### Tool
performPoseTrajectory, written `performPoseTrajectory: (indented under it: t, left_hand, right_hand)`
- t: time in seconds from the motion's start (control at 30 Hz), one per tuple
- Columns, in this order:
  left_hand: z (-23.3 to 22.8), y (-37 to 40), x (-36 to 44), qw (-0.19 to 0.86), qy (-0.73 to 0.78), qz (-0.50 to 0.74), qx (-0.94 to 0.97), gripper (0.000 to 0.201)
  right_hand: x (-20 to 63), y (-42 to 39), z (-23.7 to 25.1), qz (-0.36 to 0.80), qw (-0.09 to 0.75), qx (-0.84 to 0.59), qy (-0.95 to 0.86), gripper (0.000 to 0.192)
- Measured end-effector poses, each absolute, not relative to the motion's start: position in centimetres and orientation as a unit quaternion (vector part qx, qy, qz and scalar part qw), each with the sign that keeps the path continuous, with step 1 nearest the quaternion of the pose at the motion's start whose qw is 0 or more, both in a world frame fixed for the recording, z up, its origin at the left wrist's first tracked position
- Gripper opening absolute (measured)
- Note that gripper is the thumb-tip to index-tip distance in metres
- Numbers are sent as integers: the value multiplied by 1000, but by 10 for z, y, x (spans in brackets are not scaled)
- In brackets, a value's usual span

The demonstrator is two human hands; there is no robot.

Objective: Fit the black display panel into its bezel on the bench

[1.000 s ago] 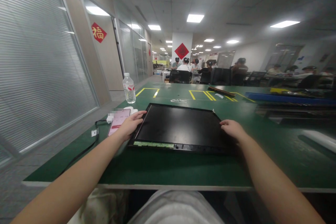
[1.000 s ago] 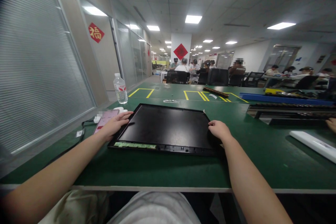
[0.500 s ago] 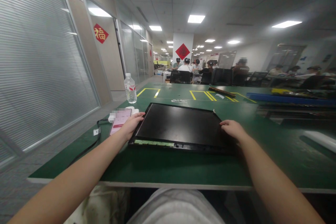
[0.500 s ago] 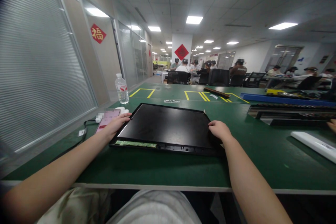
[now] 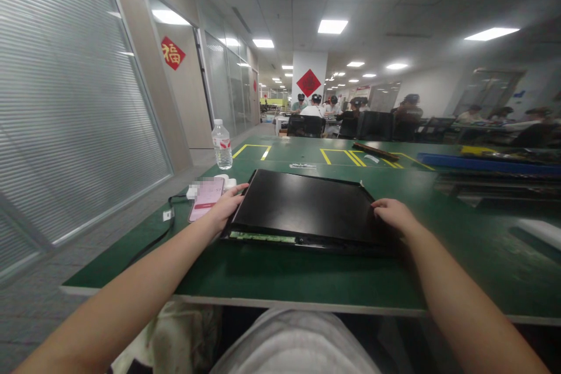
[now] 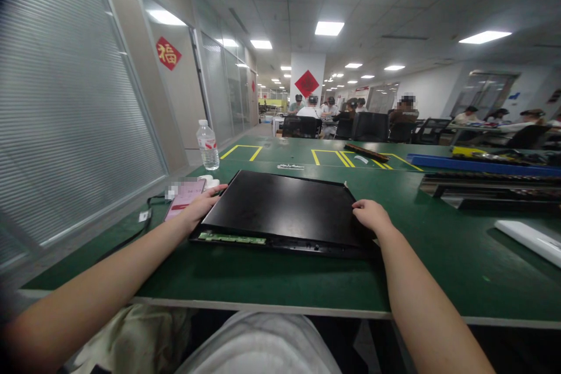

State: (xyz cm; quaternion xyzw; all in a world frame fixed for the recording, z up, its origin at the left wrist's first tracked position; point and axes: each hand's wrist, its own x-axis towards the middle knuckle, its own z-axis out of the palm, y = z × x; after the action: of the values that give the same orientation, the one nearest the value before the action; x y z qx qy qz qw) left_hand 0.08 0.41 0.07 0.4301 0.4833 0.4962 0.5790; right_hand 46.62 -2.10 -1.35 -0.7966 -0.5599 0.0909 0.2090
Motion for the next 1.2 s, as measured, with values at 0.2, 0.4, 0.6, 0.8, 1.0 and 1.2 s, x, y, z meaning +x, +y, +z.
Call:
performPoseTrajectory:
  t: [0.2, 0.4, 0.6, 0.8, 1.0, 1.2]
  left_hand:
    - [9, -2, 3, 596, 452, 487, 450, 50]
    - [13, -3, 2, 576, 449, 485, 481, 55]
    - [12, -1, 1, 588, 410, 489, 496, 61]
    - [8, 1, -2, 588, 402, 495, 498, 58]
    - [13, -11, 4, 569, 440, 472, 509, 51]
    - [18, -19, 5, 584, 442, 457, 505, 65]
  right_hand:
    - [465, -23, -11, 104, 193, -795, -565, 32]
    - [466, -21, -12, 99, 196, -791, -571, 31]
    - [471, -16, -18, 92, 195, -786, -580, 34]
    - [471, -17, -19, 88, 204, -783, -581, 35]
    - [471, -17, -19, 91, 211, -783, -578, 36]
    - [472, -16, -20, 89, 219, -786, -571, 36]
